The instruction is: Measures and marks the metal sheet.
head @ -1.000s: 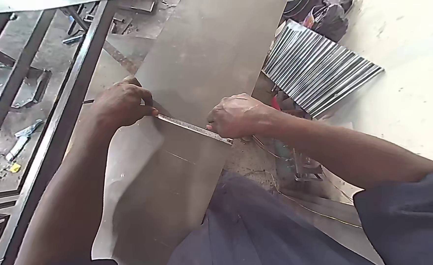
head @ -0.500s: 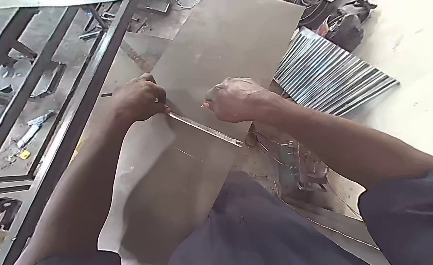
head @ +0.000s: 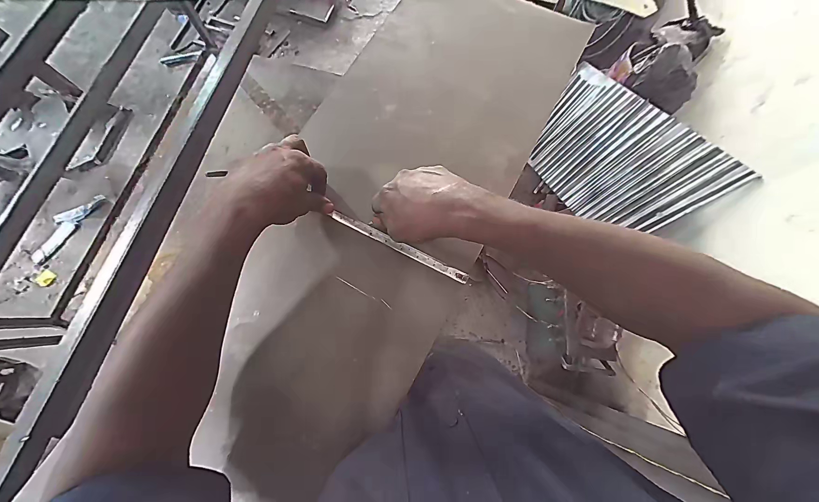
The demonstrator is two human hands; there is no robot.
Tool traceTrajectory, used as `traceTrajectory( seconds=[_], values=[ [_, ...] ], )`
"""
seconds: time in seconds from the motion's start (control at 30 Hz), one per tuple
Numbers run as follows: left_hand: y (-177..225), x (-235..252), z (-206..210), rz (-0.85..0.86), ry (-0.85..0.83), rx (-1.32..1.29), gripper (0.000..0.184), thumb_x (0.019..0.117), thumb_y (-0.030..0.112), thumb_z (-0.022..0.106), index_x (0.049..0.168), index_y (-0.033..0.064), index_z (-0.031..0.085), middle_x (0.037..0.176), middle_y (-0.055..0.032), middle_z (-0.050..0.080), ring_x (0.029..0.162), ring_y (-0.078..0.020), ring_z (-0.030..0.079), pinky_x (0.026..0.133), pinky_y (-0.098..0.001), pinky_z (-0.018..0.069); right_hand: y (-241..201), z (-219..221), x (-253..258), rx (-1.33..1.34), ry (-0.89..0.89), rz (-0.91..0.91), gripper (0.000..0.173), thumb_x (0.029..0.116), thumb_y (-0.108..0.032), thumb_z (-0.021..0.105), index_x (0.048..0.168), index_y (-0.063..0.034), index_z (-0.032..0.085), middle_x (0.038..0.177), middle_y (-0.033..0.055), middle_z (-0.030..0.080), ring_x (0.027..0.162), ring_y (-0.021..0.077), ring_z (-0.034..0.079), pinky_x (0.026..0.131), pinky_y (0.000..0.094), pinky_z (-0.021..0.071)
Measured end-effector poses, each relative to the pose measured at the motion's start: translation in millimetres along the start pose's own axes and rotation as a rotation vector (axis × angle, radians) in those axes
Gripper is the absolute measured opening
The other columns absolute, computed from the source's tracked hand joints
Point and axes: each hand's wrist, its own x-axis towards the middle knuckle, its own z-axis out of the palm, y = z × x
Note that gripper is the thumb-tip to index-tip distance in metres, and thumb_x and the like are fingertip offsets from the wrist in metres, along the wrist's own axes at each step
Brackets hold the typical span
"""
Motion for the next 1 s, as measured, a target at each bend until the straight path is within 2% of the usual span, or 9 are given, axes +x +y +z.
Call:
traceTrajectory(
  seconds=[0.13, 0.23, 0.3, 0.33, 0.4, 0.47, 0.53, 0.77, 1.0],
  values=[
    [-0.1, 0.0, 0.2, -0.02, -0.014, 0.009, 0.022, 0.0911, 0.048, 0.075, 0.094, 0.0257, 0.075, 0.117, -0.0045, 0.065, 0.115, -0.0291, 0.062, 0.086, -0.0616, 0.0536, -3.5, -2.3, 2.3, -0.018, -0.024, 0.012, 0.031, 0.0998, -0.042, 0.051, 0.084, -0.0185, 0.064, 0.077, 0.0056, 0.063, 0.078, 0.0287, 0.066, 0.059, 0.0537, 0.0493],
    [-2.7, 1.9, 2.2, -0.016, -0.008, 0.004, 0.022, 0.0905, 0.048, 0.075, 0.094, 0.0261, 0.075, 0.117, -0.0044, 0.065, 0.115, -0.0296, 0.062, 0.084, -0.0627, 0.0538, -8.6, -3.4, 0.5, -0.082, 0.048, 0.019, 0.029, 0.0928, -0.041, 0.059, 0.08, -0.0157, 0.064, 0.074, 0.0077, 0.062, 0.075, 0.0306, 0.065, 0.059, 0.0534, 0.0476],
    [-3.5, 0.6, 5.2, -0.001, -0.006, -0.02, 0.023, 0.09, 0.047, 0.076, 0.094, 0.0246, 0.076, 0.117, -0.0065, 0.065, 0.114, -0.0312, 0.062, 0.084, -0.0636, 0.0528, -10.7, -14.6, -5.9, -0.105, 0.097, 0.088, 0.027, 0.0994, -0.028, 0.056, 0.091, -0.0037, 0.066, 0.089, 0.0185, 0.064, 0.091, 0.0397, 0.064, 0.073, 0.058, 0.0495],
    [-2.9, -1.4, 5.6, 0.008, 0.001, -0.033, 0.023, 0.0893, 0.046, 0.077, 0.093, 0.0234, 0.076, 0.116, -0.008, 0.066, 0.112, -0.0325, 0.063, 0.083, -0.0638, 0.0525, -9.0, -22.0, -4.8, -0.119, 0.124, 0.162, 0.028, 0.101, -0.023, 0.054, 0.093, 0.0009, 0.066, 0.094, 0.0225, 0.064, 0.096, 0.0425, 0.064, 0.076, 0.0586, 0.0492],
    [-4.6, 0.2, -1.0, 0.02, 0.031, -0.021, 0.023, 0.0886, 0.046, 0.078, 0.091, 0.0235, 0.076, 0.114, -0.008, 0.066, 0.11, -0.0331, 0.064, 0.082, -0.0647, 0.0535, 3.4, -32.2, -3.2, -0.111, 0.174, 0.173, 0.028, 0.0979, -0.028, 0.054, 0.09, -0.0053, 0.068, 0.09, 0.0174, 0.066, 0.092, 0.0376, 0.066, 0.077, 0.0582, 0.0479],
    [-3.7, -1.8, 4.9, 0.02, 0.03, -0.028, 0.023, 0.0891, 0.047, 0.077, 0.09, 0.0243, 0.075, 0.114, -0.0069, 0.066, 0.11, -0.0325, 0.064, 0.081, -0.0648, 0.053, 7.9, -20.2, -4.4, -0.069, 0.114, 0.098, 0.033, 0.0998, -0.039, 0.051, 0.086, -0.0144, 0.067, 0.082, 0.0099, 0.065, 0.084, 0.0326, 0.067, 0.064, 0.0563, 0.0493],
    [-7.5, -1.5, 5.8, 0.028, 0.035, -0.01, 0.023, 0.0898, 0.049, 0.075, 0.091, 0.0255, 0.074, 0.114, -0.0049, 0.066, 0.11, -0.0302, 0.064, 0.08, -0.063, 0.0537, 5.4, -10.1, -3.3, -0.001, 0.041, 0.056, 0.036, 0.1006, -0.045, 0.049, 0.086, -0.0194, 0.068, 0.08, 0.0058, 0.065, 0.081, 0.029, 0.067, 0.062, 0.0551, 0.0502],
    [-3.2, 0.8, 1.5, 0.013, 0.008, 0.001, 0.022, 0.0896, 0.046, 0.077, 0.091, 0.0247, 0.075, 0.114, -0.0065, 0.065, 0.11, -0.0303, 0.063, 0.082, -0.0617, 0.0537, 0.9, -1.4, 1.6, 0.0, -0.003, 0.028, 0.034, 0.0996, -0.043, 0.049, 0.08, -0.0184, 0.063, 0.077, 0.0057, 0.062, 0.077, 0.0284, 0.066, 0.058, 0.0531, 0.0487],
    [-2.9, 0.5, 4.2, 0.021, 0.011, -0.018, 0.023, 0.0896, 0.043, 0.078, 0.094, 0.0216, 0.076, 0.114, -0.0081, 0.065, 0.113, -0.0312, 0.062, 0.087, -0.0606, 0.0529, -7.1, -3.9, 4.7, -0.097, 0.025, 0.017, 0.031, 0.0923, -0.045, 0.057, 0.079, -0.0167, 0.063, 0.074, 0.0064, 0.06, 0.074, 0.0293, 0.064, 0.057, 0.052, 0.0455]
  ],
)
